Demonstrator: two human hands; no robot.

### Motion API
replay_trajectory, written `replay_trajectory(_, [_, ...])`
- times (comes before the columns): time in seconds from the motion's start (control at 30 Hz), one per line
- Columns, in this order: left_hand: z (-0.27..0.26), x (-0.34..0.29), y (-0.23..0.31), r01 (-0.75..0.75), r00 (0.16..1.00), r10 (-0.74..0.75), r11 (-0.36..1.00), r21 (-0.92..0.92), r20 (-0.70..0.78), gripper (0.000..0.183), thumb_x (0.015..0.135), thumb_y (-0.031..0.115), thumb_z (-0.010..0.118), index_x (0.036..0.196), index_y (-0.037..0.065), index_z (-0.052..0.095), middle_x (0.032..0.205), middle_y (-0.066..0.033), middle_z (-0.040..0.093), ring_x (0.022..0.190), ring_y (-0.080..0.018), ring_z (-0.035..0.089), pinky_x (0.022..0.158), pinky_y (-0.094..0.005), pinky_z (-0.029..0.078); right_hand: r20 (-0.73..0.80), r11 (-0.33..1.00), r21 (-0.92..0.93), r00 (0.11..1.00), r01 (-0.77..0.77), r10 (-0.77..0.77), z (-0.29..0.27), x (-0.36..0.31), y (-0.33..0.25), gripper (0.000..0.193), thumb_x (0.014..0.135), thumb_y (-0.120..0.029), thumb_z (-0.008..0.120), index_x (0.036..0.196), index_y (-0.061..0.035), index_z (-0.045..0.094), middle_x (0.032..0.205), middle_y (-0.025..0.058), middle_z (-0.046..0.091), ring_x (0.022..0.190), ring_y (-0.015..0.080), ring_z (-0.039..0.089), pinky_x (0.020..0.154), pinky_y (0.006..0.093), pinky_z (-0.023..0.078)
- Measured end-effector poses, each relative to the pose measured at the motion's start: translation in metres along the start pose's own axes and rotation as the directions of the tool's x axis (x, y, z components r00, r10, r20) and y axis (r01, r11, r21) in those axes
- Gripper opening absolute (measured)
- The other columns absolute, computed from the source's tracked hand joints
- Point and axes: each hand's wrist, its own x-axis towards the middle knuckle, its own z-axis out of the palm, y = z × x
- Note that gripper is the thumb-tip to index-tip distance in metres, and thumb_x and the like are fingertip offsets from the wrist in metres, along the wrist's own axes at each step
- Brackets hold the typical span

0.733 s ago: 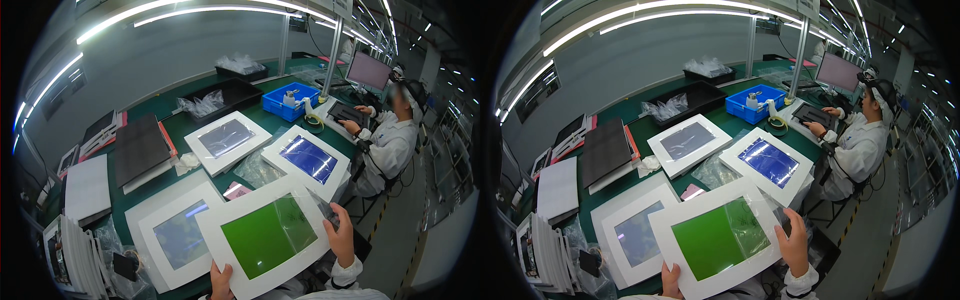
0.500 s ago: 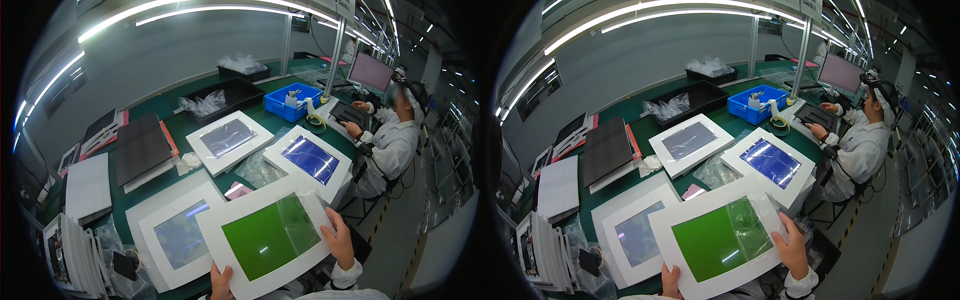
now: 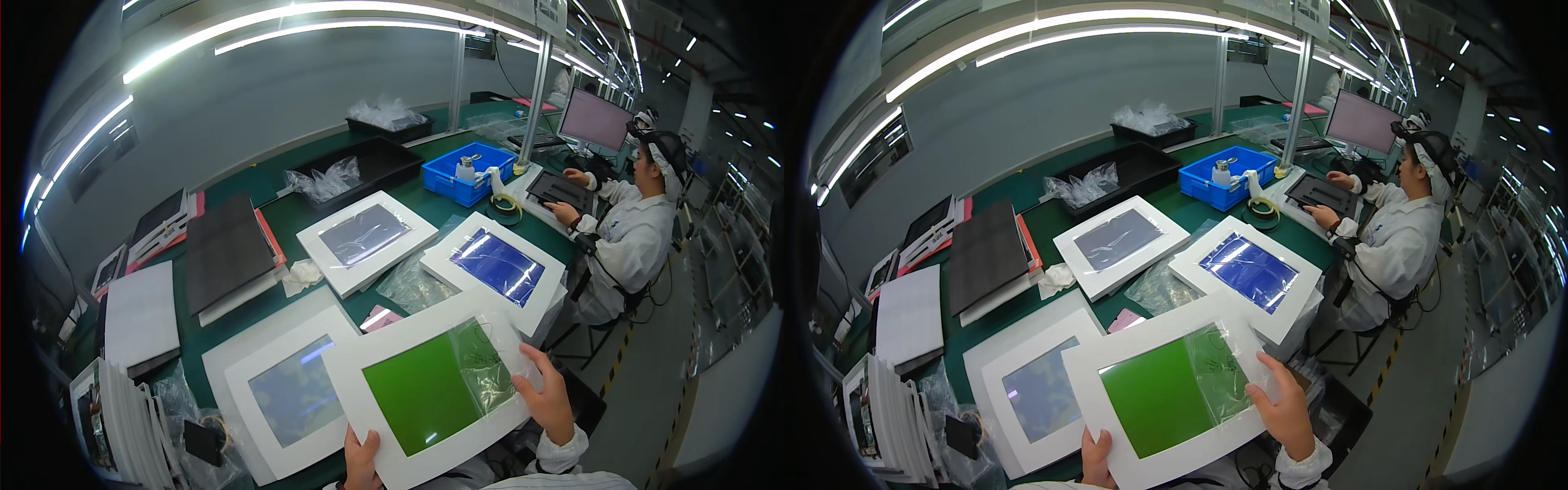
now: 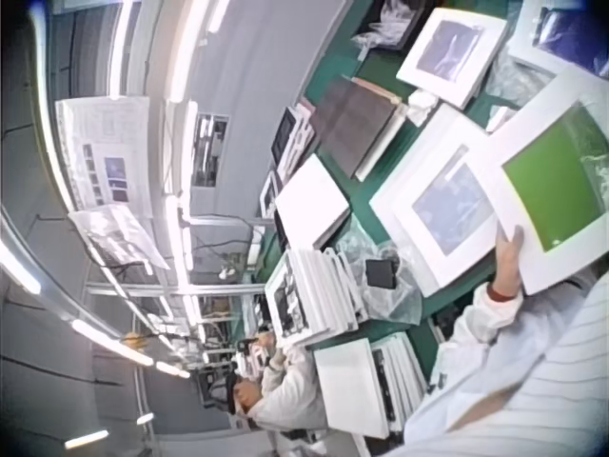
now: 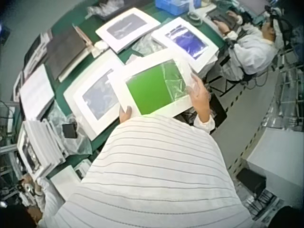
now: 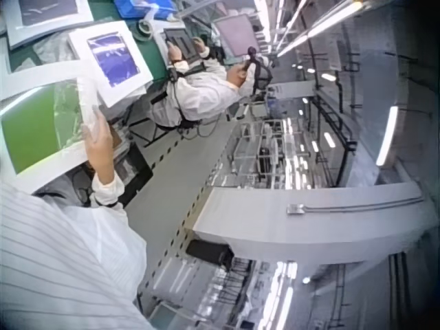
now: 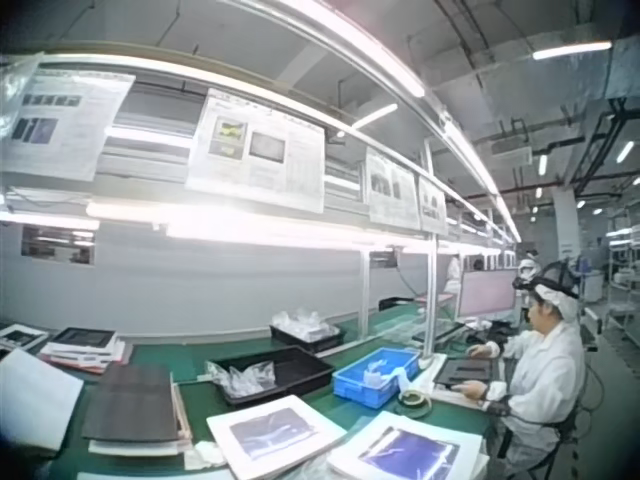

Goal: The recorder assembles a display unit into a plastic housing frame and scans it using a barcode scanner.

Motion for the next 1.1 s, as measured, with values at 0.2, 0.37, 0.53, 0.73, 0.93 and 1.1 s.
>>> replay_trajectory(0.2, [0.022, 0.027, -0.011, -0.024, 0.963, 0.118, 0.932, -0.362, 0.241, 0.055, 0.088, 0.023, 0.062, 0.129, -0.002, 0.034, 0.118, -0.0160, 0.054, 0.102, -0.0270, 0.059, 0.087, -0.0388, 0.050, 0.031, 0.957, 0.237, 0.983, 0.168, -0.180, 0.013, -0.006, -0.004, 0.078, 0.085, -0.023, 0.067, 0.143, -0.0028, 0.020, 0.136, 0.0215, 0.044, 0.129, 0.0302, 0.040, 0.104, 0.0358, 0.031])
replay_trajectory(0.37, [0.040, 0.036, -0.007, 0.016, 0.948, 0.116, 0.912, -0.409, 0.295, 0.053, 0.089, 0.018, 0.062, 0.130, 0.000, 0.033, 0.120, -0.0140, 0.051, 0.105, -0.0239, 0.057, 0.089, -0.0368, 0.048, 0.430, 0.890, 0.334, 0.790, 0.311, -0.438, 0.030, -0.010, -0.019, 0.088, 0.086, -0.043, 0.059, 0.146, -0.0028, 0.009, 0.142, 0.0237, 0.034, 0.134, 0.0328, 0.031, 0.108, 0.0386, 0.025])
replay_trajectory(0.53, [0.049, 0.039, -0.008, 0.031, 0.937, 0.110, 0.918, -0.395, 0.330, 0.052, 0.089, 0.017, 0.060, 0.130, 0.000, 0.033, 0.120, -0.0143, 0.052, 0.106, -0.0241, 0.057, 0.089, -0.0370, 0.049, 0.409, 0.960, 0.153, 0.869, 0.236, -0.279, 0.029, -0.010, -0.014, 0.084, 0.087, -0.042, 0.059, 0.145, -0.0004, 0.013, 0.143, 0.0184, 0.035, 0.135, 0.0297, 0.030, 0.109, 0.0380, 0.022])
replay_trajectory(0.73, [0.049, 0.044, -0.013, 0.016, 0.948, 0.107, 0.926, -0.378, 0.301, 0.056, 0.088, 0.019, 0.062, 0.130, -0.001, 0.033, 0.119, -0.0156, 0.053, 0.104, -0.0251, 0.057, 0.088, -0.0374, 0.049, 0.257, 0.973, 0.072, 0.938, 0.221, -0.233, 0.009, -0.002, 0.001, 0.069, 0.088, -0.038, 0.059, 0.137, 0.0020, 0.032, 0.137, 0.0233, 0.041, 0.130, 0.0339, 0.037, 0.105, 0.0378, 0.031])
replay_trajectory(0.93, [0.045, 0.047, -0.019, -0.015, 0.948, 0.129, 0.930, -0.366, 0.289, 0.054, 0.089, 0.022, 0.060, 0.131, 0.000, 0.033, 0.119, -0.0151, 0.054, 0.102, -0.0262, 0.059, 0.088, -0.0391, 0.050, -0.114, 0.983, -0.164, 0.988, 0.084, -0.104, -0.023, 0.024, 0.061, 0.055, 0.089, -0.026, 0.060, 0.134, -0.0001, 0.040, 0.132, 0.0245, 0.045, 0.125, 0.0354, 0.043, 0.104, 0.0384, 0.033])
replay_trajectory(1.1, [0.041, 0.048, -0.024, -0.073, 0.953, 0.169, 0.933, -0.353, 0.251, 0.058, 0.088, 0.024, 0.063, 0.131, 0.000, 0.034, 0.119, -0.0146, 0.054, 0.102, -0.0261, 0.059, 0.088, -0.0383, 0.049, 0.053, 0.910, 0.350, 0.974, -0.224, 0.219, -0.044, 0.036, 0.112, 0.055, 0.092, -0.028, 0.057, 0.133, 0.0047, 0.040, 0.122, 0.0165, 0.055, 0.110, 0.0178, 0.055, 0.091, 0.0289, 0.043])
